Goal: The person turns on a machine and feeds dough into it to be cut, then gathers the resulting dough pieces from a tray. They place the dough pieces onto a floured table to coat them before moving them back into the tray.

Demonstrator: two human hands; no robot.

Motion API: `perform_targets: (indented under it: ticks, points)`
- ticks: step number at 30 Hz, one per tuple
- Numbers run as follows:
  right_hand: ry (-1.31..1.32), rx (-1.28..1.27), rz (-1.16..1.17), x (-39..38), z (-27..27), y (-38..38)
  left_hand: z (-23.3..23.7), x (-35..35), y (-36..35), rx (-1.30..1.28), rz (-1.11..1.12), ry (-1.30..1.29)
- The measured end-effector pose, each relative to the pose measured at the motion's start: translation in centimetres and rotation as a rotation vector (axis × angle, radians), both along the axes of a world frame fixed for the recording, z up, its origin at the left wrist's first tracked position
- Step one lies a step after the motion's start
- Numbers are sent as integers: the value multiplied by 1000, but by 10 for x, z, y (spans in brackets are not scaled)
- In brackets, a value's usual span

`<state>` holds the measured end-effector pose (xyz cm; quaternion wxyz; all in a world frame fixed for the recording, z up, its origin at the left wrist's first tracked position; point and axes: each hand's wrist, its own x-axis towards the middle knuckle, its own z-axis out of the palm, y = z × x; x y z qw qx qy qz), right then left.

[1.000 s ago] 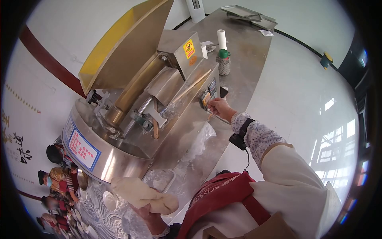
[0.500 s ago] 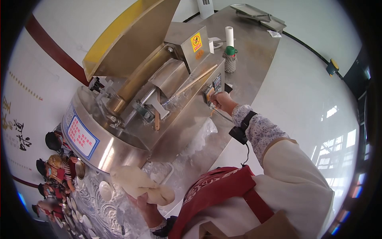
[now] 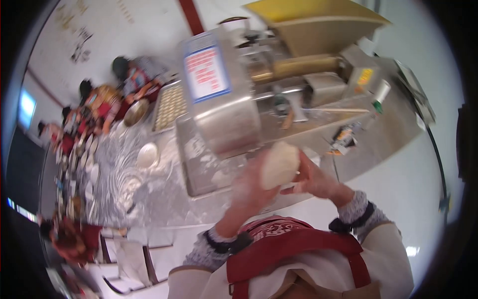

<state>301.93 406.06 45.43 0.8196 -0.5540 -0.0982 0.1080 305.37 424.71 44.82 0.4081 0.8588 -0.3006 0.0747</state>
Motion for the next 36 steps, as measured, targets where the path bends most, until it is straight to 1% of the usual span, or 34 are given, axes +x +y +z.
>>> perform_targets:
  ticks: [1,2,3,4,5,6,7,8,10,11,13,14,15,16,17,18,19,20,21,22,23,24,25,26,28,29,31,32,33,34,35,36]
  points:
    - [-3,-6,64,2,-5,15,1,-3,-1,96,-23,22]
    - [66,15,-76,4,-12,26,5,-7,4,91,35,23]
    - [133,34,-223,5,-17,35,11,-10,10,129,-29,88]
    - [126,27,-174,6,-17,41,16,-11,20,163,-97,151]
    - [144,-8,-192,6,-14,44,19,-12,33,152,-51,148]
    - [165,-42,-215,4,-11,50,21,-14,47,29,-78,255]
    - [162,-48,-177,4,-8,58,22,-17,60,-96,-110,357]
    - [125,-7,-193,4,-4,68,18,-18,75,-104,-75,351]
    - [91,34,-187,7,5,93,0,-20,102,-318,-19,213]
    - [82,32,-171,7,10,107,-6,-22,113,-322,3,211]
    - [72,21,-141,8,13,129,-14,-26,132,-531,-276,643]
    - [29,-39,-112,11,13,138,-14,-28,142,-537,-265,634]
    - [-11,-99,-83,13,13,146,-12,-32,151,-492,-213,638]
    - [-13,-100,-71,14,18,153,-11,-35,161,-447,-163,643]
    - [-44,-241,7,15,28,158,-10,-38,170,-453,-155,640]
    - [-78,-381,84,16,37,162,-10,-41,179,-445,-138,553]
    - [-82,-385,90,16,44,166,-9,-42,186,-436,-123,464]
    - [-63,-312,146,15,50,170,-6,-43,192,-440,-121,461]
    - [-40,-239,201,15,53,175,-3,-44,198,-300,-53,419]
    - [-40,-241,205,15,52,181,1,-46,203,-159,17,378]
    - [14,-278,181,16,50,188,6,-50,206,-163,22,380]
    - [68,-315,155,15,47,194,11,-53,206,6,59,315]
    - [68,-318,157,15,44,198,14,-54,208,175,94,245]
    - [48,-358,125,16,42,202,16,-55,212,169,94,241]
    - [26,-408,76,15,43,204,18,-55,221,49,29,240]
    - [-15,-404,47,13,45,204,17,-55,228,43,14,235]
    - [-59,-407,-3,8,51,204,8,-54,242,-448,-167,524]
    - [-139,-389,-3,5,55,206,0,-50,238,-444,-189,524]
    - [-216,-370,-5,1,58,209,-10,-47,234,-623,-254,446]
    - [-209,-375,-28,0,59,212,-16,-47,229,-806,-316,372]
    - [-279,-433,-55,1,59,215,-16,-49,227,-809,-340,385]
    - [-346,-496,-84,1,62,216,-14,-52,225,-837,-361,559]
